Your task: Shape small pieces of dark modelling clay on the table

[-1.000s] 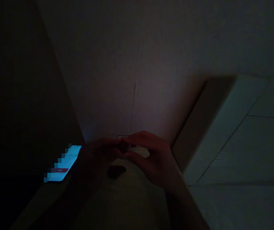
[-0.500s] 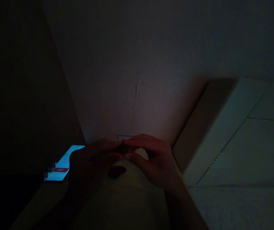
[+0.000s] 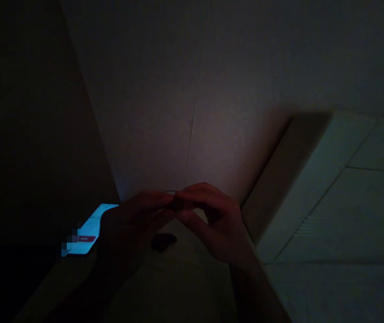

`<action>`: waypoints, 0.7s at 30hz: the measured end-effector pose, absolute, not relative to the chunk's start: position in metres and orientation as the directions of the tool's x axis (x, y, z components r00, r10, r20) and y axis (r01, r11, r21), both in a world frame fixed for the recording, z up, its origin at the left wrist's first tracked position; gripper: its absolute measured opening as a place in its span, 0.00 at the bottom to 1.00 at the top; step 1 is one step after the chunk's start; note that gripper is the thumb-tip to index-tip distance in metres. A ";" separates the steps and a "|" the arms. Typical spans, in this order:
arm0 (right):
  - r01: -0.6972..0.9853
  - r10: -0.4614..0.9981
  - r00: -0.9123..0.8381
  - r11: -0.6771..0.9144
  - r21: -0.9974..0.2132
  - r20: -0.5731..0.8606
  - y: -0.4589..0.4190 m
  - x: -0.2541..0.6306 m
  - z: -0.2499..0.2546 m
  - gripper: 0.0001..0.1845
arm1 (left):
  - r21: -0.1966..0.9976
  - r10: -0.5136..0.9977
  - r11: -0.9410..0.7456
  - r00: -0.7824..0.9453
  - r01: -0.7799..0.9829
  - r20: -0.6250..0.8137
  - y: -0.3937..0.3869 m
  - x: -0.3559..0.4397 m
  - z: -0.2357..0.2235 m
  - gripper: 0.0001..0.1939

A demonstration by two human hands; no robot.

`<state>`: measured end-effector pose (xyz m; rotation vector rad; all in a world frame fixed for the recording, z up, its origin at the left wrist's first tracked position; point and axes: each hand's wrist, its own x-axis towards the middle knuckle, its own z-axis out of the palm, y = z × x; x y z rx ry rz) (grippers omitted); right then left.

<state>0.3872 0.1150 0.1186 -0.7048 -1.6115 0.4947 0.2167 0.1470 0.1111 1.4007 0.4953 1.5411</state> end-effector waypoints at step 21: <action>0.019 0.769 0.058 0.636 -0.771 0.636 0.123 0.389 0.111 0.08 | 0.896 0.922 -0.191 0.241 -0.402 0.304 0.149 0.219 0.109 0.04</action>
